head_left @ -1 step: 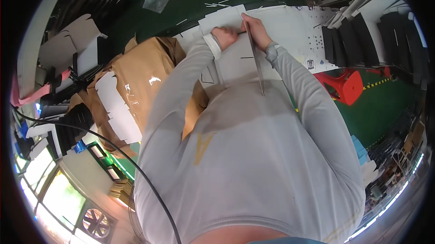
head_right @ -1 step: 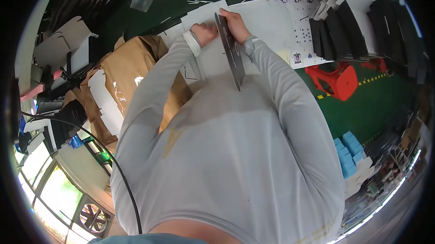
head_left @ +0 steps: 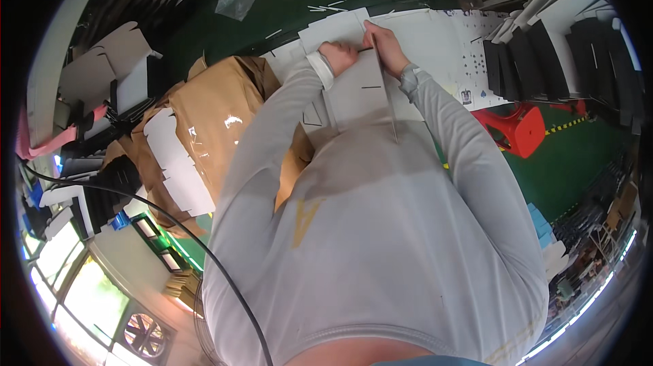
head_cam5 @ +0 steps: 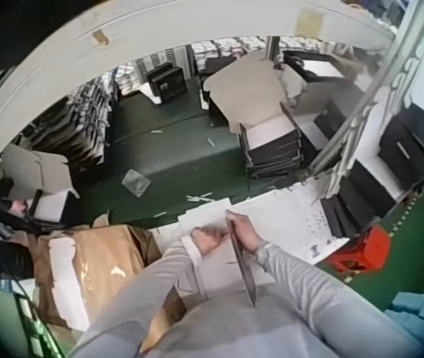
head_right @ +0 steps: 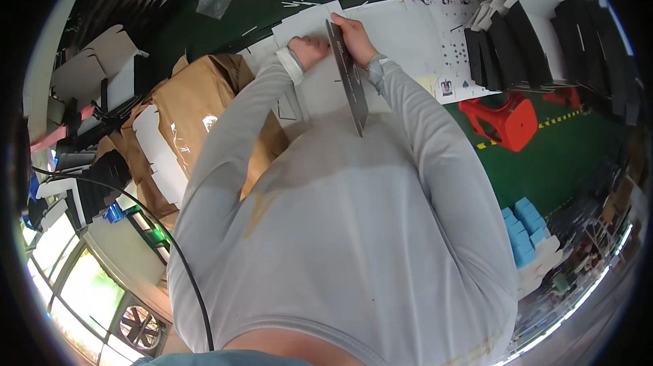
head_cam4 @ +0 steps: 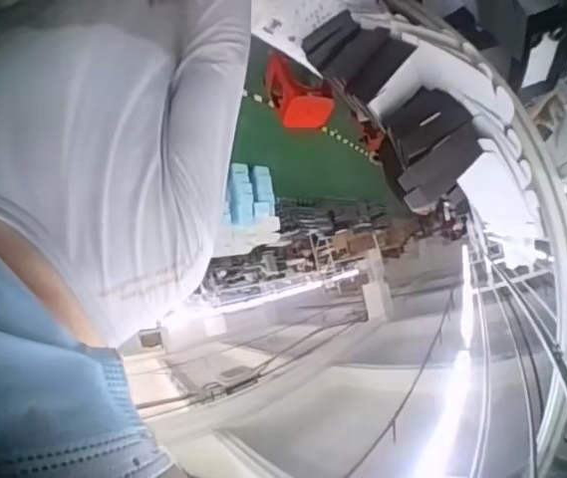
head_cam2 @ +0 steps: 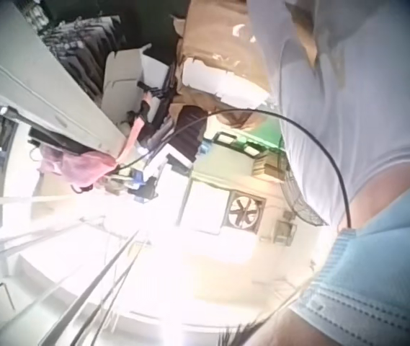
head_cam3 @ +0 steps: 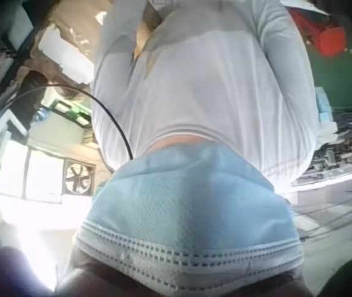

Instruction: Folding cardboard sheets into boxes at a workstation.

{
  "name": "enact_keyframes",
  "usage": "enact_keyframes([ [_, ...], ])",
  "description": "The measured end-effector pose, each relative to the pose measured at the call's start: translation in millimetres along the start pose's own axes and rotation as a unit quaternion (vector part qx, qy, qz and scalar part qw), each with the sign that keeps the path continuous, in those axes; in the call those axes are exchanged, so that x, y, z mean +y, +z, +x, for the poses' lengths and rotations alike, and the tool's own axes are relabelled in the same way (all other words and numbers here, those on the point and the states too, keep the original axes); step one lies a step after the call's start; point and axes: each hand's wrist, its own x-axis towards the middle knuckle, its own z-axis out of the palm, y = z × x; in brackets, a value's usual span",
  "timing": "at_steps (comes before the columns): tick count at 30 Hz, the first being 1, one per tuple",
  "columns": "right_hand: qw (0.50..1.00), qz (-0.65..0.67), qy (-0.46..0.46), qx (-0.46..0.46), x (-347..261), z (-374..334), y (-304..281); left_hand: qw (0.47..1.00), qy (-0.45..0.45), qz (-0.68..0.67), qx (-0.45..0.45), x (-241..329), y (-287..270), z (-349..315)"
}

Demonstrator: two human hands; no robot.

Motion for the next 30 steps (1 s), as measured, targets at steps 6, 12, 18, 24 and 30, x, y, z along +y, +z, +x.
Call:
enact_keyframes([
  [6, 0.998, 0.056, -0.039, -0.001, 14.3, 8.2, -11.2, 0.996, -0.011, -0.089, 0.009, -5.4, -8.9, -4.4],
  [12, 0.992, 0.089, -0.065, -0.062, 12.3, 8.0, -3.8, 0.995, -0.017, -0.033, -0.093, -7.6, -22.8, -22.3],
  [18, 0.999, 0.044, -0.030, -0.006, 21.1, 8.6, -12.0, 0.991, -0.059, -0.057, -0.107, -6.7, -35.8, -24.5],
  [24, 0.997, 0.029, -0.067, -0.011, 21.6, 13.2, -11.0, 0.990, -0.033, -0.066, -0.117, -14.8, -32.6, -31.9],
  [30, 0.999, 0.021, -0.030, -0.003, 15.7, 9.3, -10.5, 0.981, -0.019, -0.066, -0.180, -13.1, -39.2, -3.6],
])
